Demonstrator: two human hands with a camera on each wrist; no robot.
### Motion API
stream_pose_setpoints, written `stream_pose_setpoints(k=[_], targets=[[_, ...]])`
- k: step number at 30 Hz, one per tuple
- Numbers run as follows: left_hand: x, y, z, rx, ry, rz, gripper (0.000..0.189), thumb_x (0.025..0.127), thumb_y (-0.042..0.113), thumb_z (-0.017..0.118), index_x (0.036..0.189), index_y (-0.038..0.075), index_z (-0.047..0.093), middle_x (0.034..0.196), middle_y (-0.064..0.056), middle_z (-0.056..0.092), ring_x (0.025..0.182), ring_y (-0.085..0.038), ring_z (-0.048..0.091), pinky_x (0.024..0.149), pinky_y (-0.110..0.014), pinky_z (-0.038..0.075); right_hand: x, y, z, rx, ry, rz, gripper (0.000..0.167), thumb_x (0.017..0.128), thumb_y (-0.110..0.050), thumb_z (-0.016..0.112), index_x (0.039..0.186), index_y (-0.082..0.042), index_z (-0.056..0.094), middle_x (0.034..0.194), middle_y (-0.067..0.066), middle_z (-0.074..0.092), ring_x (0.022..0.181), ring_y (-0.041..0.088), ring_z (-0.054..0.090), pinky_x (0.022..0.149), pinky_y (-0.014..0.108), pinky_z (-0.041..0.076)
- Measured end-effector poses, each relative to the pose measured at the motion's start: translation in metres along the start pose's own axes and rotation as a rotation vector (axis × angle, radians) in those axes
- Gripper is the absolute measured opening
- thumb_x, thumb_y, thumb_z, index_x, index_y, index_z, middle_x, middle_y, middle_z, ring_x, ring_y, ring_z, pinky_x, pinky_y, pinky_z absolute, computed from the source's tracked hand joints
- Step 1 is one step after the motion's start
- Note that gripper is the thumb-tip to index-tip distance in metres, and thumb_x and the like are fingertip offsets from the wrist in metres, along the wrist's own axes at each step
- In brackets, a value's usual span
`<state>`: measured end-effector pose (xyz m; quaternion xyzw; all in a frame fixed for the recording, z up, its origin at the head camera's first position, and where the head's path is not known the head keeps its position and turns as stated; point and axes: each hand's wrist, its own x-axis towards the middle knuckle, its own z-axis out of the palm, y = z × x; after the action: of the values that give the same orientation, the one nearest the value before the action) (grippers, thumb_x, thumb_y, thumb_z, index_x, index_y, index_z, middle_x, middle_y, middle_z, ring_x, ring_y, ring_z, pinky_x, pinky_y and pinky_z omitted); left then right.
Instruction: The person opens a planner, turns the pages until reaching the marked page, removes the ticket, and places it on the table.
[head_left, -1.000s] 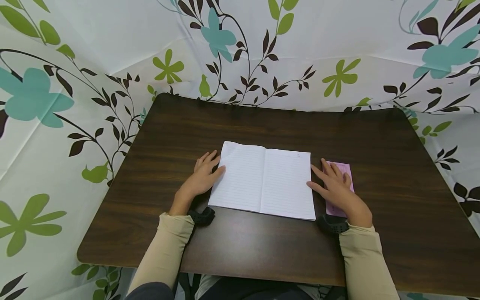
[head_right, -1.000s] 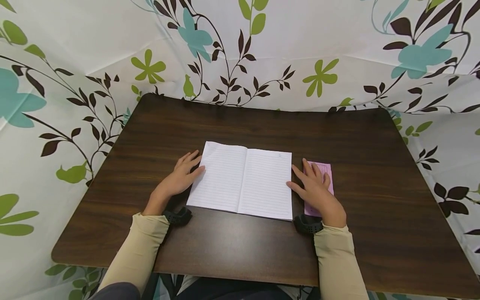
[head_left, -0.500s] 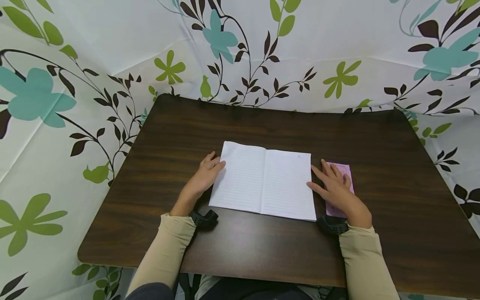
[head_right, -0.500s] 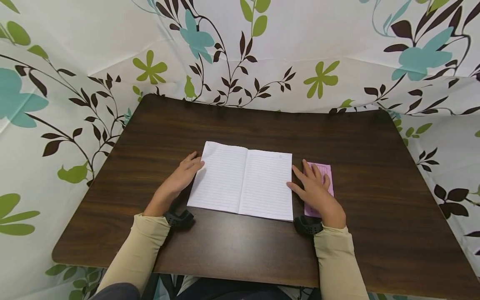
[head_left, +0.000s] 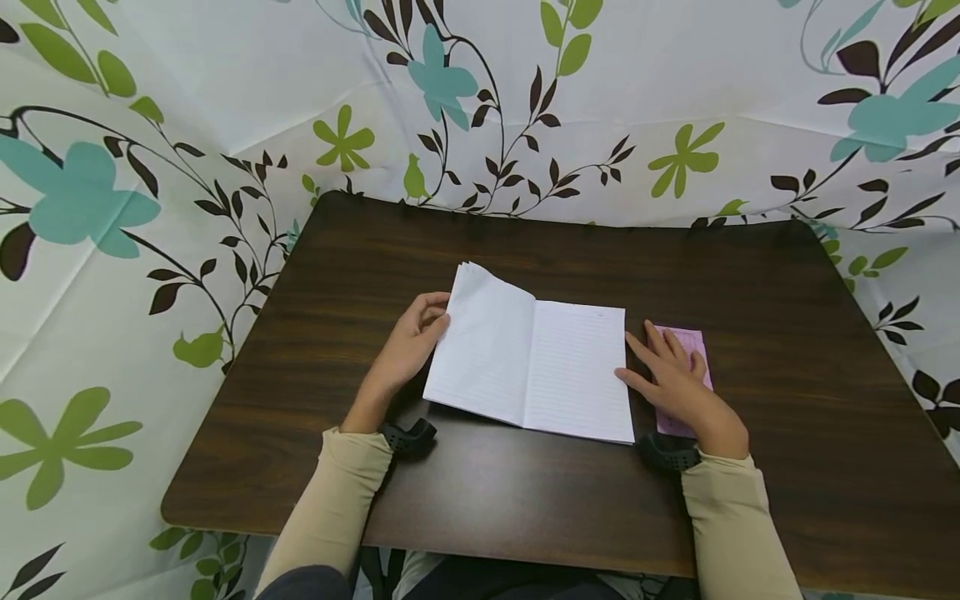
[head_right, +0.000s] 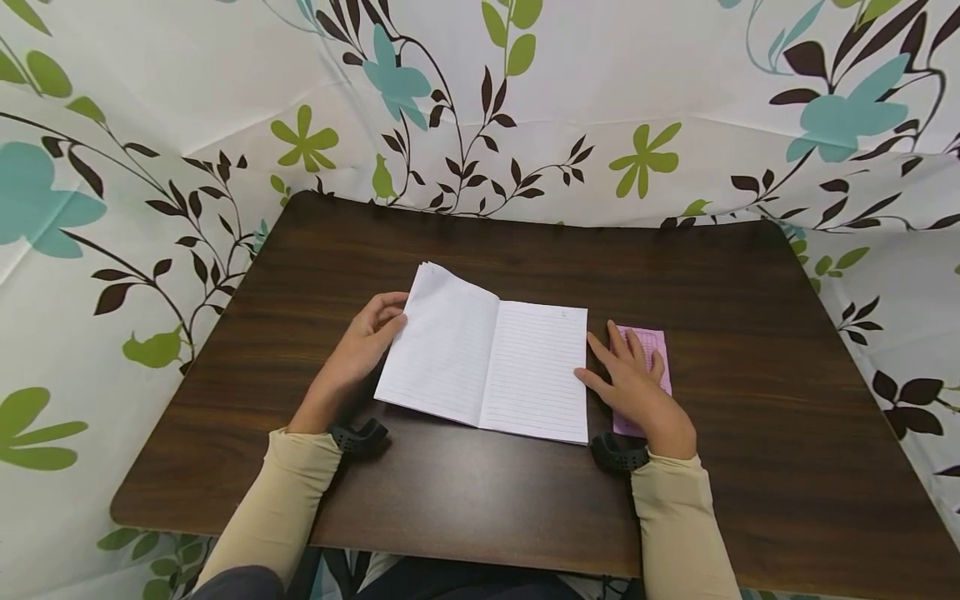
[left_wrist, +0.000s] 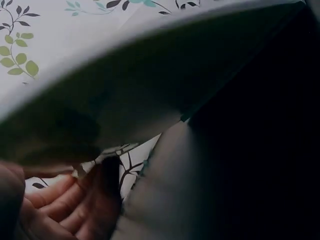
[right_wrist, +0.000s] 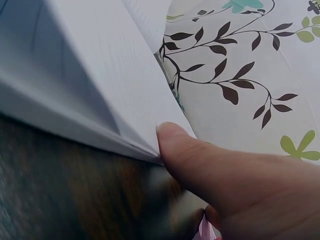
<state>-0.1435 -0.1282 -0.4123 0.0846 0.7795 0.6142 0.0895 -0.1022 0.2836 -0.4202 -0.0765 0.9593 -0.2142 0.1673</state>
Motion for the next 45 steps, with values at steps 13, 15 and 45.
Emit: stream_pose_setpoints(k=[13,15,45], targets=[[0.012,0.022,0.035,-0.013,-0.127,0.162,0.04,0.114,0.03,0.039,0.081,0.009,0.045,0.069,-0.002,0.044,0.056,-0.016,0.045,0.053,-0.028,0.041,-0.006,0.007,0.001,-0.002,0.003,0.02,0.084,0.103,-0.062,0.049,0.167,-0.015,0.021,0.174,0.024,-0.004,0.157,0.056,-0.008,0.112,0.085,-0.011],[0.017,0.033,0.042,0.054,-0.144,0.196,0.04,0.113,0.029,0.04,0.078,0.011,0.043,0.066,-0.002,0.042,0.054,-0.016,0.04,0.052,-0.028,0.037,-0.006,0.007,0.002,0.003,0.003,0.021,0.084,0.103,-0.062,0.049,0.167,-0.014,0.022,0.174,0.024,-0.005,0.157,0.056,-0.009,0.112,0.085,-0.011],[0.041,0.094,0.244,1.264,-0.181,0.073,0.038,0.104,0.048,0.054,0.08,0.028,0.076,0.079,0.011,0.071,0.064,-0.009,0.058,0.054,-0.027,0.051,-0.002,0.01,-0.008,0.232,0.25,-0.013,0.072,0.114,-0.046,0.007,0.163,0.003,0.025,0.166,0.03,0.029,0.154,0.055,0.022,0.107,0.072,0.018]])
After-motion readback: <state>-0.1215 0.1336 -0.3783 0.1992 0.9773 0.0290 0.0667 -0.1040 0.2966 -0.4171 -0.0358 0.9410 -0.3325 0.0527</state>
